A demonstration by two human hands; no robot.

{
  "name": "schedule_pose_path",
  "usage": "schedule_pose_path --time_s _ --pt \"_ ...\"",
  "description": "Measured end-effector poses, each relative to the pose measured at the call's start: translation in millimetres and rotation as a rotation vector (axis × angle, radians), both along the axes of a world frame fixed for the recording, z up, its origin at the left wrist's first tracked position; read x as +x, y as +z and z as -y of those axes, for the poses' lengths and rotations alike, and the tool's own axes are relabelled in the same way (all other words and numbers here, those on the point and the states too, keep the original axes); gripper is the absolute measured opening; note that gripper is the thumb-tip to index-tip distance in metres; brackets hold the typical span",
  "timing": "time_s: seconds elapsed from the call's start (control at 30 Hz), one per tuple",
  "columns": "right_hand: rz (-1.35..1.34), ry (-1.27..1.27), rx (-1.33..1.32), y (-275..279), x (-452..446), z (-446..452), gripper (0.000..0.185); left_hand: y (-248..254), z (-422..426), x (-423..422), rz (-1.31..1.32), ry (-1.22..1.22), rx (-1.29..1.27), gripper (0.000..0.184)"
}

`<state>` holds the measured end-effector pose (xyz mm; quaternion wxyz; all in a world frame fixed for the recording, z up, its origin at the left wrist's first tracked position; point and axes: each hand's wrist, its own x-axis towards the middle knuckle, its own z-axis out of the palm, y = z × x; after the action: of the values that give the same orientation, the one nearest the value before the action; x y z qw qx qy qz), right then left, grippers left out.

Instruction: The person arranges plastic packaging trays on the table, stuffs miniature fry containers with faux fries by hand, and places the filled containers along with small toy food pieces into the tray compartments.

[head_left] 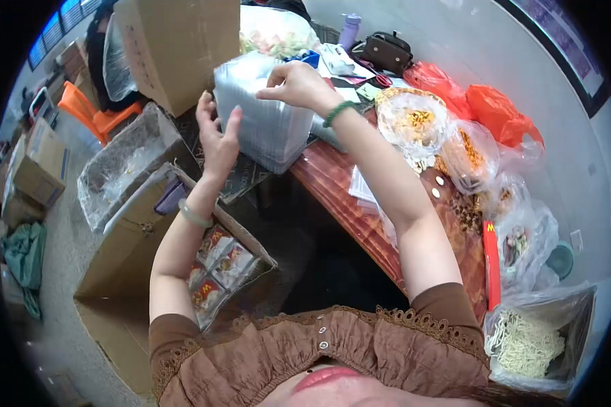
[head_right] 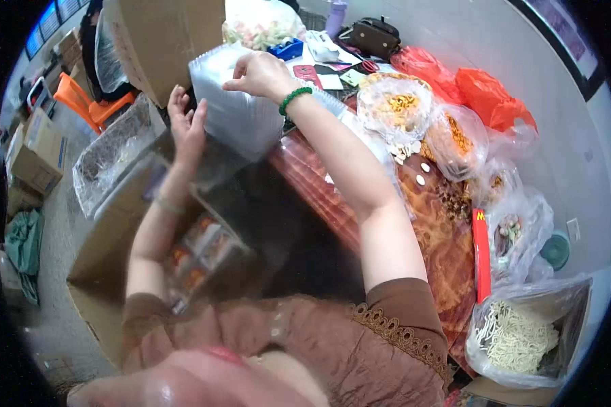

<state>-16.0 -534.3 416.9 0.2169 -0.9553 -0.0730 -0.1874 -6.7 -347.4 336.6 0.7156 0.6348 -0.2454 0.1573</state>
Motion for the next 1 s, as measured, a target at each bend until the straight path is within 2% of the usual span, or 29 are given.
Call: schedule_pose_path --time_s 0.03,0.2,0.23,0.37,0.43,0.63,0.8,0.9,1.0 --pt "0.014 0.035 0.001 2 -1 -2 0.036 -4 13 5 -0.03 -0.051 -0.101 0.069" --pt "-0.12 0.099 -0.19 19 13 -1 0.029 -23 43 26 -0.13 0.022 -0.061 0.073" --pt "-0.092 0.101 -0.178 20 14 -1 0.022 -22 46 24 -0.173 0.048 -0.029 0.073" --pt "-0.204 0.11 -0.273 28 13 -3 0.025 -5 55 12 -0.266 0.068 -0.063 0.079" --pt "-0.047 0.229 -0.314 24 14 0 0.024 -5 56 13 -0.263 0.077 -0.067 0.079" --pt "-0.011 0.288 -0.248 17 16 7 0.025 -10 57 19 -0.272 0.144 -0.036 0.079" --pt "-0.178 0.204 -0.205 23 16 8 0.028 -12 58 24 -0.245 0.149 -0.037 0.085" --pt "-0.1 0.141 -0.326 25 11 -1 0.031 -11 57 22 -0.249 0.143 -0.072 0.087" --pt "-0.113 0.118 -0.277 31 2 -4 0.033 -9 56 23 -0.221 0.157 -0.055 0.091"
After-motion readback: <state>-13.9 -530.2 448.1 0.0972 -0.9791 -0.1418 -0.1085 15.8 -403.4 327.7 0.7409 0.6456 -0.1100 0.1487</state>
